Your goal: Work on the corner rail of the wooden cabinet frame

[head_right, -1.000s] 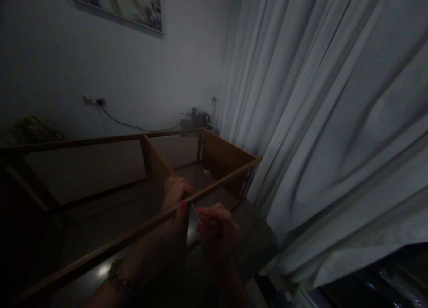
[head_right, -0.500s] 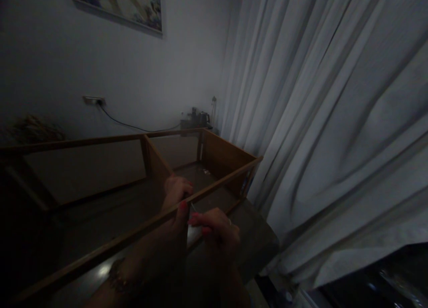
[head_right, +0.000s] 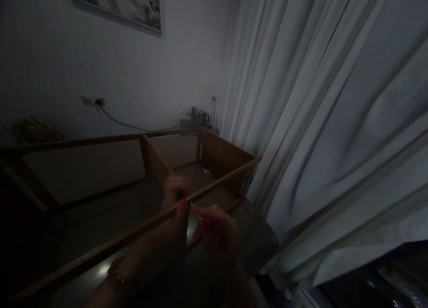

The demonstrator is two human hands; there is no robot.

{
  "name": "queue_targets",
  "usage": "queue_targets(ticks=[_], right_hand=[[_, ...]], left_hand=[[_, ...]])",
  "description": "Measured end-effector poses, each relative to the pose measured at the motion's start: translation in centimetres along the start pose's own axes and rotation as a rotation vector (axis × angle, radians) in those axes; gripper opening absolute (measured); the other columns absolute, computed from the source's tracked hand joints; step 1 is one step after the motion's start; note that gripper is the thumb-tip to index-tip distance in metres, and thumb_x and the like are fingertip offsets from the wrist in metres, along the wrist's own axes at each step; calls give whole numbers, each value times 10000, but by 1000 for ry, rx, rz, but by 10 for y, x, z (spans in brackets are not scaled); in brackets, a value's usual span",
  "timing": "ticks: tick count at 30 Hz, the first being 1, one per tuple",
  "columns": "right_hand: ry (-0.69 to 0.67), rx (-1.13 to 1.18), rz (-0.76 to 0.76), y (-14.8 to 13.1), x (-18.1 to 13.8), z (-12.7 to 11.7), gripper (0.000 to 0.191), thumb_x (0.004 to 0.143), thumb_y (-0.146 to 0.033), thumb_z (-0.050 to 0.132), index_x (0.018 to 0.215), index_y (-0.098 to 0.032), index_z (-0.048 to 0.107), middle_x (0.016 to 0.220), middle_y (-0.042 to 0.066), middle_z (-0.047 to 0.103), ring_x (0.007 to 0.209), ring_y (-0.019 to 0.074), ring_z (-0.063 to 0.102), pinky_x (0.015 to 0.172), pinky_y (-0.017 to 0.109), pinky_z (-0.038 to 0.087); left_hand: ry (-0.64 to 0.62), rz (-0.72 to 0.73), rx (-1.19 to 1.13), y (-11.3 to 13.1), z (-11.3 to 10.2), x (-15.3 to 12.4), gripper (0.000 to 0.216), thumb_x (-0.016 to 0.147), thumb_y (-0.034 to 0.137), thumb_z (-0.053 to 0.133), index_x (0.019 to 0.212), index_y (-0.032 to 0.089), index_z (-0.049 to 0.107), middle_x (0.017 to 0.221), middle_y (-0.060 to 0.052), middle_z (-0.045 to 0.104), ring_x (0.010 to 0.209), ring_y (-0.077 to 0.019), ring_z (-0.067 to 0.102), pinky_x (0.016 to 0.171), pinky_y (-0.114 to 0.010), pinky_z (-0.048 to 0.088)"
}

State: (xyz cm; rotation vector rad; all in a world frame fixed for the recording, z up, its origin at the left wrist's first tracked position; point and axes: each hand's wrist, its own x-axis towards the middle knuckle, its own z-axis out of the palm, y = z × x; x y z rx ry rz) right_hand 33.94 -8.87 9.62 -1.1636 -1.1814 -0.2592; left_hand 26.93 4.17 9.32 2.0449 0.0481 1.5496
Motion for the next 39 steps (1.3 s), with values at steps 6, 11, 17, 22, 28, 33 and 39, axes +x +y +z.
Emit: queue_targets(ticks=[6,11,17,22,28,33,39], right_hand=[[-131,183,-12,-4,7,-3,249,1098,-399,554,1069,-339,795,734,-24,807,640,150,744,606,251,581],[-259,62,63,-11,10,-10,349,1120,-424,480,1096,-394,826,878,-36,847,789,167,764,706,263,598],[-385,64,31,-8,14,-22,360,1129,-429,433,1331,-457,730,1032,-43,850,935,196,735,826,300,598],[-541,-37,-105,-1,28,-35,379,1125,-392,451,1421,-359,685,1038,29,801,977,207,665,818,317,569],[-351,-552,-356,-17,37,-53,286,1081,-352,585,1303,-346,765,915,36,685,894,203,580,760,310,521],[-219,-688,-429,-29,30,-52,85,1010,-283,711,965,-291,782,776,6,682,794,201,580,717,337,478],[-264,-697,-407,-30,30,-41,234,1016,-216,678,791,-252,621,697,-34,659,690,157,578,726,329,441]], left_hand=[[145,122,-48,-13,10,1,170,1116,449,384,1076,286,416,935,3,543,906,-226,568,1056,-496,377],[196,87,-110,-18,16,-1,173,1099,458,415,1046,297,448,916,6,554,884,-237,562,1071,-506,361],[209,156,-174,-31,23,-4,157,1092,451,456,1069,297,474,946,7,565,898,-233,560,1072,-483,332],[219,193,-130,-36,23,-3,157,1098,433,448,1042,290,481,903,17,567,872,-225,571,1070,-470,339],[116,114,-43,-16,9,-3,174,1115,445,362,1057,289,412,952,-15,567,946,-243,575,1076,-539,380],[-43,-39,3,2,-3,-1,133,1133,393,335,1098,286,407,1058,-51,568,1090,-253,579,1039,-501,446],[145,156,-2,-19,11,1,217,1125,445,347,1017,276,428,907,4,568,910,-221,582,1083,-481,371]])
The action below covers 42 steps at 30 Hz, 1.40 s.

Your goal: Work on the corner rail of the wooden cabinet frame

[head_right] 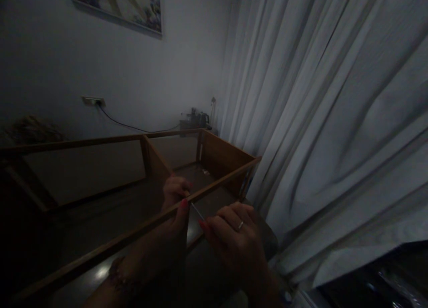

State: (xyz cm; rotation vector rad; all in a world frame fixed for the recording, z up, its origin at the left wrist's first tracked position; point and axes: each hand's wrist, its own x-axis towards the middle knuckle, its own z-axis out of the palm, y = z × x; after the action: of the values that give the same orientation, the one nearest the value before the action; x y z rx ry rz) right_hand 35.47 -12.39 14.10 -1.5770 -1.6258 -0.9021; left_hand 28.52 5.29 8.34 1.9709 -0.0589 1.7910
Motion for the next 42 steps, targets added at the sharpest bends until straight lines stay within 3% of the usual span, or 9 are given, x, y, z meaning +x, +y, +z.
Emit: queue_targets(ticks=[5,12,17,22,26,31,34,38,42], right_hand=[[-88,270,236,-9,4,5,343,1015,-208,616,685,-232,525,647,-42,573,616,122,541,596,258,425],[-149,704,741,-16,-6,17,485,977,-573,660,654,-217,588,564,-43,551,520,111,507,490,230,392],[-150,922,864,-22,-13,27,563,893,-749,679,695,-226,614,553,-14,617,487,130,559,467,230,436],[-69,1102,958,-28,-19,42,571,828,-771,743,734,-232,579,576,-1,683,491,140,605,490,234,493],[-10,1088,874,-29,-24,50,551,862,-769,709,782,-232,613,599,-4,687,533,153,644,527,244,523],[225,851,740,-34,-27,52,366,948,-615,717,1064,-269,698,767,-1,754,681,175,724,620,255,565],[248,740,586,-31,-26,53,272,1016,-533,657,999,-276,746,783,1,754,688,165,720,620,255,565],[207,679,341,-13,-20,57,404,1043,-585,574,895,-272,783,765,22,738,670,173,692,582,284,538],[239,687,103,12,-12,61,363,1004,-619,628,914,-307,793,690,-9,715,661,174,656,596,305,517]], left_hand=[[-39,14,56,-3,1,1,263,1128,433,299,956,268,407,894,-4,575,884,-217,574,1034,-462,394],[-114,-35,58,-5,-1,0,379,1121,502,233,866,265,383,822,-4,554,837,-237,525,975,-480,421],[-227,-156,67,22,-19,10,275,1100,440,333,911,275,447,937,-58,607,982,-284,578,1070,-551,443],[-345,-229,23,44,-34,20,141,1081,353,399,1002,276,486,1075,-95,617,1107,-297,567,1105,-567,451],[-311,-213,38,44,-32,22,138,1071,317,399,978,272,489,1028,-81,627,1066,-291,580,1101,-564,460],[-292,-240,34,44,-30,24,171,1061,335,428,919,270,499,974,-74,629,1023,-304,585,1125,-575,438],[-303,-241,24,43,-30,25,223,1082,326,370,902,268,487,964,-73,621,1019,-294,577,1138,-587,424],[-316,-244,-1,44,-32,25,215,1084,337,367,918,270,486,957,-74,616,1025,-300,576,1147,-612,411],[-318,-238,11,48,-34,26,158,1074,348,409,968,272,499,1026,-81,627,1086,-308,580,1142,-598,420]])
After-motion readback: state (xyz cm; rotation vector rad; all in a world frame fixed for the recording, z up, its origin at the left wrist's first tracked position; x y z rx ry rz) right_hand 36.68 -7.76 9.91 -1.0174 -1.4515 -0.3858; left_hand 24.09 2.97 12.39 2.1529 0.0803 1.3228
